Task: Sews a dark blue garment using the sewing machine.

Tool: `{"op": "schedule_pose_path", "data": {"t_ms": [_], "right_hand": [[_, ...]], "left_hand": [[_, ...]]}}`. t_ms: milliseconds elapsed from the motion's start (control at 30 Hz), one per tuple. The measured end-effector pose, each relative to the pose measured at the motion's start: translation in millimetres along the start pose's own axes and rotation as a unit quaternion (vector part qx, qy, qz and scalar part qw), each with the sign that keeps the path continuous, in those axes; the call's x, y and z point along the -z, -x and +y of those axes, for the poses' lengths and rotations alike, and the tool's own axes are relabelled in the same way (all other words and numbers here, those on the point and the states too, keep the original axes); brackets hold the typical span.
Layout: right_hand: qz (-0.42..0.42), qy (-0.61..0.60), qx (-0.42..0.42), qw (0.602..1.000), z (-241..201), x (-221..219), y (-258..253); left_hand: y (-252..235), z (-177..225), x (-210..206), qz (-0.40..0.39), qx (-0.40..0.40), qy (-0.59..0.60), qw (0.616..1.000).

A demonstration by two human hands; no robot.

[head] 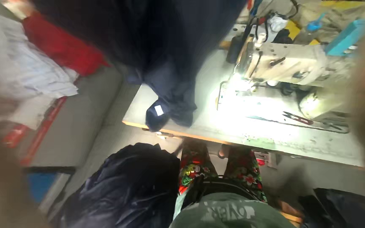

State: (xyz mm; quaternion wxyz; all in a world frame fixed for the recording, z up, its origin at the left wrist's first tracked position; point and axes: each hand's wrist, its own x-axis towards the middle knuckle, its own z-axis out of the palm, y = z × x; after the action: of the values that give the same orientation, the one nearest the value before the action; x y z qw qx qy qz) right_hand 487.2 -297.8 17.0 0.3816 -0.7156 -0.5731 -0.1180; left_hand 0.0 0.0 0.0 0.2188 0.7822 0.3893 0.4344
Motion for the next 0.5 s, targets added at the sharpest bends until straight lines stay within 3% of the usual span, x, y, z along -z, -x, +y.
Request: {"op": "schedule_pose_path", "data": {"t_ms": [67, 100, 133, 167, 233, 300, 333, 400, 500], "right_hand": [[0.042, -0.151, 0.065, 0.986, -76, -76, -54], [0.027, -0.233, 0.071, 0.969, -87, -112, -60], [-0.016, -0.309, 0.037, 0.950, -85, -138, -48], [-0.069, -0.382, -0.026, 0.921, -78, -155, -26], [-0.154, -0.484, -0.173, 0.844, -64, -170, 18], [-0.179, -0.520, -0.253, 0.796, -50, -177, 44], [-0.184, -0.511, -0.276, 0.793, -40, -179, 52], [-0.172, -0.436, -0.314, 0.826, -9, -183, 66], [-0.201, -0.224, -0.364, 0.882, 39, -176, 85]], "left_hand": [[-94, 48, -51, -0.230, 0.035, 0.094, 0.968], [-124, 81, -87, -0.283, 0.078, 0.134, 0.947], [-117, 111, -133, -0.224, 0.106, 0.157, 0.956], [-104, 124, -164, -0.222, 0.101, 0.171, 0.955], [-88, 121, -196, -0.260, 0.063, 0.140, 0.953], [-84, 110, -224, -0.307, -0.007, 0.036, 0.951], [-80, 104, -243, -0.325, -0.037, -0.004, 0.945], [-68, 90, -295, -0.344, -0.090, -0.031, 0.934], [-42, 85, -374, -0.413, -0.072, -0.093, 0.903]]}}
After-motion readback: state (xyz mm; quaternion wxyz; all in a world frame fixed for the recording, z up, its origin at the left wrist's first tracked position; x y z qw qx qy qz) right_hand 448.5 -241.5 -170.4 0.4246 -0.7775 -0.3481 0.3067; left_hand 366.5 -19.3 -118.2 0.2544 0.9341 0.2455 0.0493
